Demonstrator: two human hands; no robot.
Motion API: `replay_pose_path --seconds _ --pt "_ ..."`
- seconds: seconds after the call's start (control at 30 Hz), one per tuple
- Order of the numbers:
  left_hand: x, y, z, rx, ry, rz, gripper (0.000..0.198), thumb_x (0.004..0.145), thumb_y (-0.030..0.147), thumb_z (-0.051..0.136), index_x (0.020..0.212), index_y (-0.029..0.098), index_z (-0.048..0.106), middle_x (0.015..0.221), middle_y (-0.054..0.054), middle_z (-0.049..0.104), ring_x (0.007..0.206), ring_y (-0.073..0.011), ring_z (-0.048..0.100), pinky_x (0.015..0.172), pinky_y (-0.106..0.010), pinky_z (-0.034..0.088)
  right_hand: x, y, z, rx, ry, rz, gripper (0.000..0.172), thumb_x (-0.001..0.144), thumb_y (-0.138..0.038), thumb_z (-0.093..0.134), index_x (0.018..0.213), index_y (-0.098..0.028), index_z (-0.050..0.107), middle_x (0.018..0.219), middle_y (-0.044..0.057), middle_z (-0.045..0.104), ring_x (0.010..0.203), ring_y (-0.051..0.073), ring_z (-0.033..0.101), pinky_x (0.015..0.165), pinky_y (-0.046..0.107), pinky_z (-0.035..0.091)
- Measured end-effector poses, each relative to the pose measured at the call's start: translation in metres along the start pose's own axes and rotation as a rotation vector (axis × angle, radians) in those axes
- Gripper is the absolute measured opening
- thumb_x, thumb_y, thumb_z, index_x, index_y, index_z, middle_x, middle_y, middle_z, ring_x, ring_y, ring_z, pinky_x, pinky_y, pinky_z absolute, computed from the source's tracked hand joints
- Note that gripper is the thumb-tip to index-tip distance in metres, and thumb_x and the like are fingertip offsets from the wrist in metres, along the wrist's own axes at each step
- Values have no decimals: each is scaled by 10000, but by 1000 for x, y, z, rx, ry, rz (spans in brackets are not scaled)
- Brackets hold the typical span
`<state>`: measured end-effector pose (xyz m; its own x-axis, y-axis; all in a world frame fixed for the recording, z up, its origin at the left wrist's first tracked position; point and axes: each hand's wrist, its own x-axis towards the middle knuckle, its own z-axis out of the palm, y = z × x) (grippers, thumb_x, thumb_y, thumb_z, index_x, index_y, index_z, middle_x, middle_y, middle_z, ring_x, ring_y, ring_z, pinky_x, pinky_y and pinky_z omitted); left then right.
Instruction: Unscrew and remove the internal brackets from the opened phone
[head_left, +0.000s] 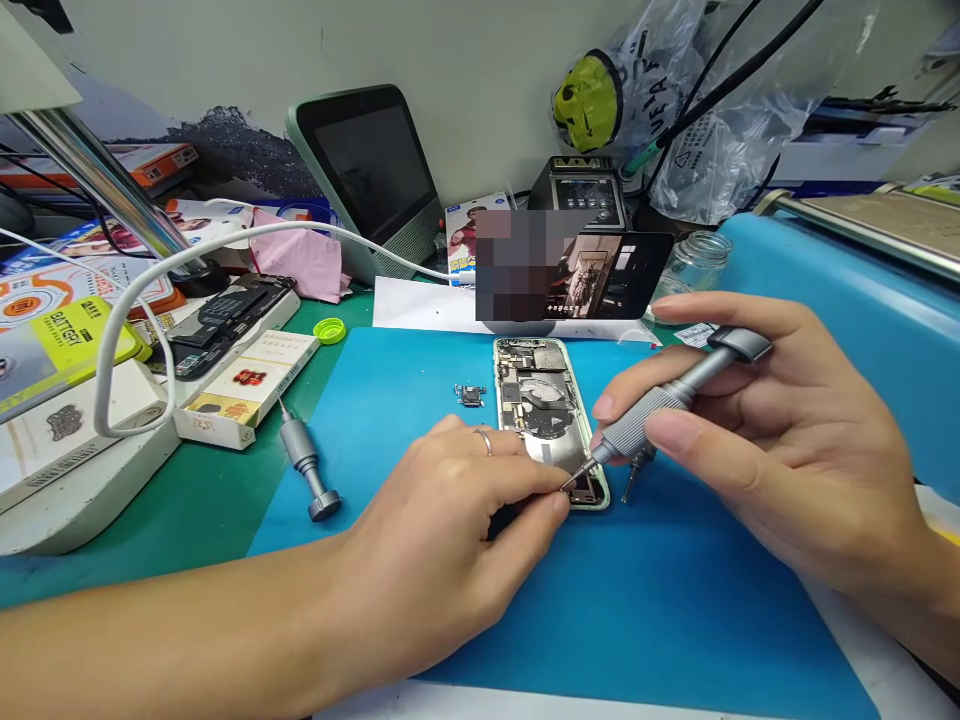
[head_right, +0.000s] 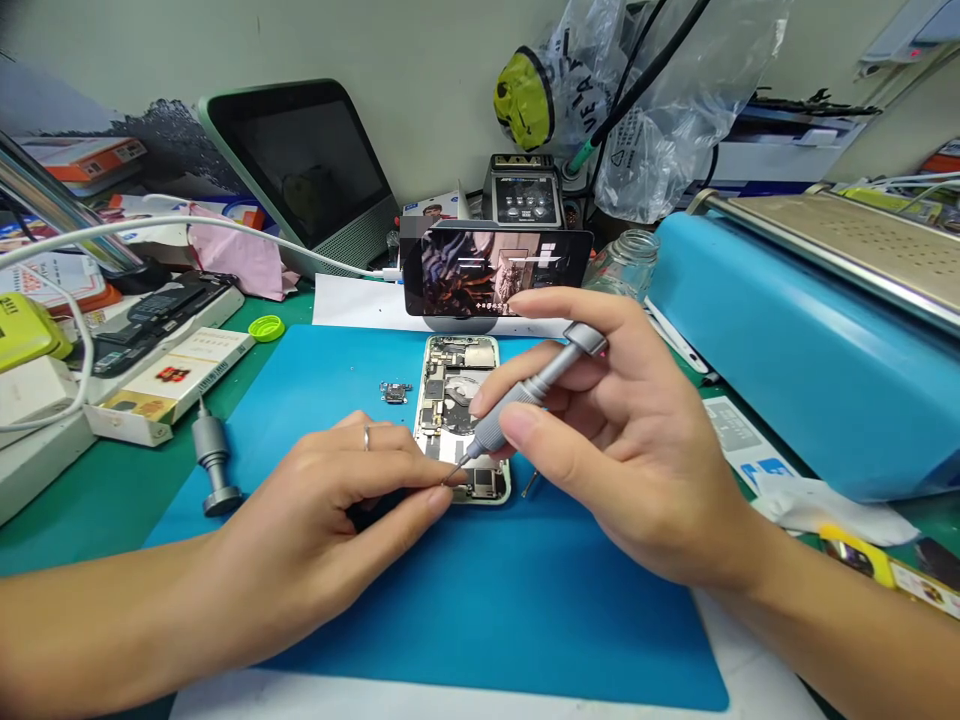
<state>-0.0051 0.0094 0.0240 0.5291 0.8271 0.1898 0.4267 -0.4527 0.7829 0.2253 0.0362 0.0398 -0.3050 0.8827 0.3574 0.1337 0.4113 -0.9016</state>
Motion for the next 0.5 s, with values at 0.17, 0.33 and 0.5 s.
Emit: replay_pose_path --seconds 0.17,0.33,0.5 --pt "1 1 0 13 8 -5 204 1035 177 592 954 229 772 847 47 754 752 -157 647 713 -357 333 1 1 1 -3 1 -10 424 974 -196 706 1330 -386 578 931 -43 789 728 122 725 630 200 626" --pt "0 2 -2 8 -4 -20 217 1027 193 605 875 219 757 789 53 731 708 -141 621 710 -345 331 1 -1 3 0 5 -3 432 968 -185 715 1319 -396 578 935 -57 791 721 104 713 635 175 623" --pt "1 1 -1 19 16 -8 202 1021 161 590 926 220 758 798 55 720 718 -138 623 713 -342 326 1 -1 3 -16 3 -23 413 969 -211 720 1315 -393 588 920 -46 793 702 122 714 605 210 623"
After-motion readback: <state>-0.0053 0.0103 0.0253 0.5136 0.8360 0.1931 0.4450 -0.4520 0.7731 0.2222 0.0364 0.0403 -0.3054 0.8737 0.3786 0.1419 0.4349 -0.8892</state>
